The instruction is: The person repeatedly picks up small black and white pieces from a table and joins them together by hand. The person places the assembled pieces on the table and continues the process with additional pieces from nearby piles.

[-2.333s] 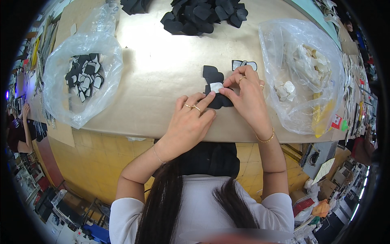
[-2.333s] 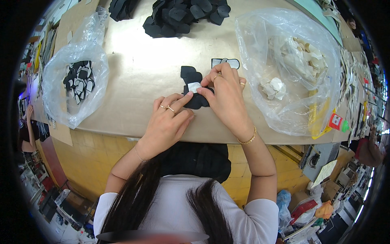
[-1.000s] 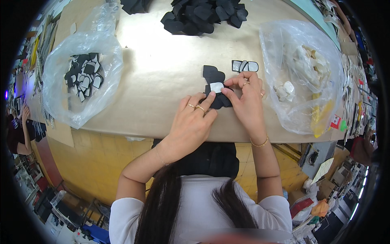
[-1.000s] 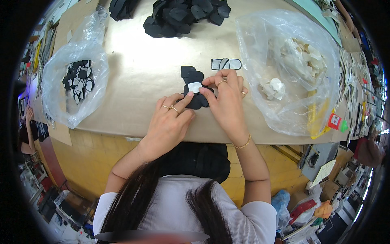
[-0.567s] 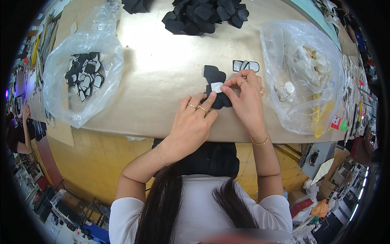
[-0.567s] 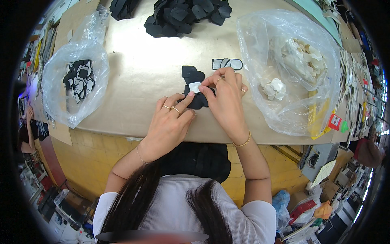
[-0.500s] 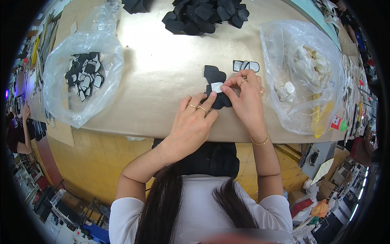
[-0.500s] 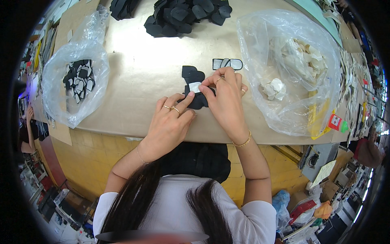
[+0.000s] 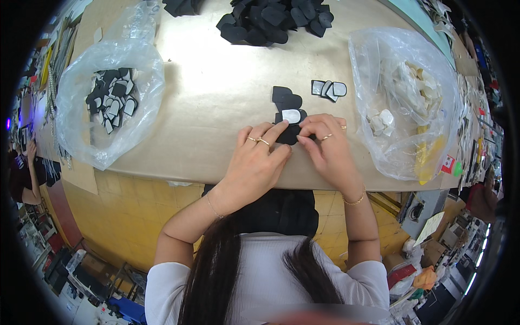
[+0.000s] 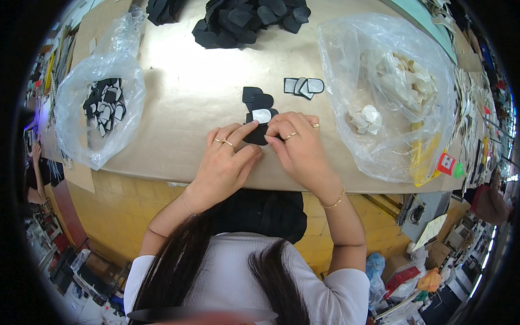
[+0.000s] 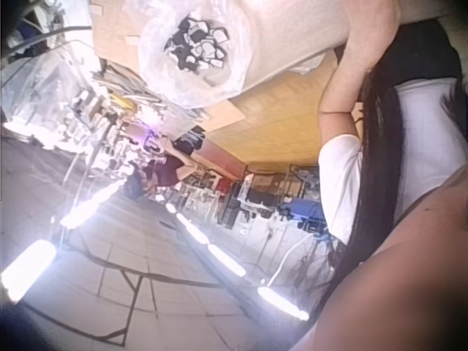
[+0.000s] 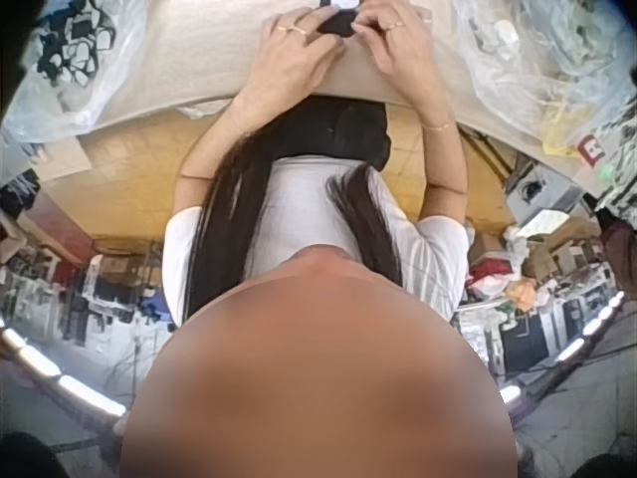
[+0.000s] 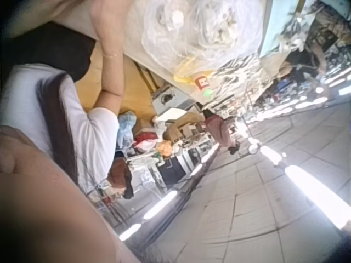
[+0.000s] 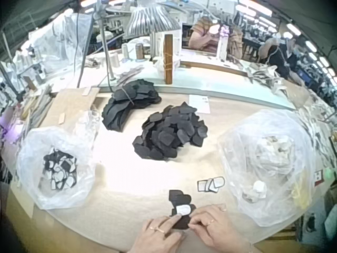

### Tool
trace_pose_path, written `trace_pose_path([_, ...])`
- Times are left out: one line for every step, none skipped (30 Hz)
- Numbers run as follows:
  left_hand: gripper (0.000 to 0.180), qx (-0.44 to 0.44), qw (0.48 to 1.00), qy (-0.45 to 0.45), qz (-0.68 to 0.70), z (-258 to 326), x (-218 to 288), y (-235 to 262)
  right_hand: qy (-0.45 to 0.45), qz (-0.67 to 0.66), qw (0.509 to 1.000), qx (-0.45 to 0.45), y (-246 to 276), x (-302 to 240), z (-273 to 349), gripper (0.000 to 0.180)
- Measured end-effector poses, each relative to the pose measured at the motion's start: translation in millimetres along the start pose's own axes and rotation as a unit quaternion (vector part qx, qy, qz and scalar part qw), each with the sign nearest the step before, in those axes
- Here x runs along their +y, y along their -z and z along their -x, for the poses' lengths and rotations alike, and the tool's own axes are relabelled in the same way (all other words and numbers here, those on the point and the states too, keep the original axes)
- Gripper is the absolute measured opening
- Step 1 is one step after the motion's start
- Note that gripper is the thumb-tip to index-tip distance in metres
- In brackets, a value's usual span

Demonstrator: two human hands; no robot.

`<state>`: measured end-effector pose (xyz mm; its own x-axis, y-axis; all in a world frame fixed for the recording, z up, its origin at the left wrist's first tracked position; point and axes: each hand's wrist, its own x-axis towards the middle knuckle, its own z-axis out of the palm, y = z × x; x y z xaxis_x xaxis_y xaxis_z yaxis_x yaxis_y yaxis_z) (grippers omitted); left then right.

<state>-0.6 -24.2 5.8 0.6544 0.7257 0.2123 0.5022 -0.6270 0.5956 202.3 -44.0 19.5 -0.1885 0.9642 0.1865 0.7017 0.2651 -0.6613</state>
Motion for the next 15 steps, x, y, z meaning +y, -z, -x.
trace_pose_path([0.014,0.003,1.0,0.0,0.003,0,0,0,-0.007,-0.018,1.0,0.013,3,1,1,0.017])
trace_pose_path([0.013,0.005,1.0,-0.001,0.006,0,0,0,-0.015,-0.037,0.999,0.026,4,1,2,0.018])
trace_pose_path([0.013,0.008,1.0,-0.001,0.011,0,0,0,-0.027,-0.031,0.999,0.029,6,1,2,0.018])
trace_pose_path([0.012,0.01,1.0,0.002,0.011,0,0,0,-0.041,-0.025,0.998,0.034,8,2,2,0.019])
trace_pose_path([0.012,0.013,1.0,0.005,0.015,0,0,1,-0.054,-0.02,0.997,0.044,10,2,2,0.02])
trace_pose_path([0.011,0.015,1.0,0.007,0.019,0,0,1,-0.029,0.025,0.998,0.046,11,2,1,0.019])
trace_pose_path([0.011,0.016,1.0,0.012,0.02,0,0,3,-0.001,0.067,0.996,0.053,8,3,-3,0.019])
trace_pose_path([0.011,0.017,0.999,0.018,0.02,1,0,4,0.025,0.107,0.992,0.055,7,4,-6,0.019])
trace_pose_path([0.011,0.019,0.999,0.025,0.023,2,1,5,0.064,0.129,0.988,0.046,6,4,-10,0.02])
trace_pose_path([0.011,0.018,0.999,0.026,0.017,2,1,7,0.1,0.149,0.983,0.034,5,5,-14,0.021])
trace_pose_path([0.011,0.02,0.999,0.025,0.014,3,0,8,0.138,0.168,0.976,0.022,3,6,-18,0.022])
trace_pose_path([0.012,0.024,0.999,0.027,0.015,3,-1,8,0.159,0.176,0.971,0.014,2,6,-21,0.021])
trace_pose_path([0.012,0.029,0.999,0.026,0.02,4,-2,8,0.18,0.183,0.967,0.006,2,6,-24,0.021])
trace_pose_path([0.012,0.036,0.999,0.027,0.029,4,-2,7,0.2,0.191,0.961,-0.003,1,6,-26,0.022])
trace_pose_path([0.012,0.043,0.998,0.031,0.039,5,-3,6,0.21,0.191,0.959,-0.008,0,6,-28,0.021])
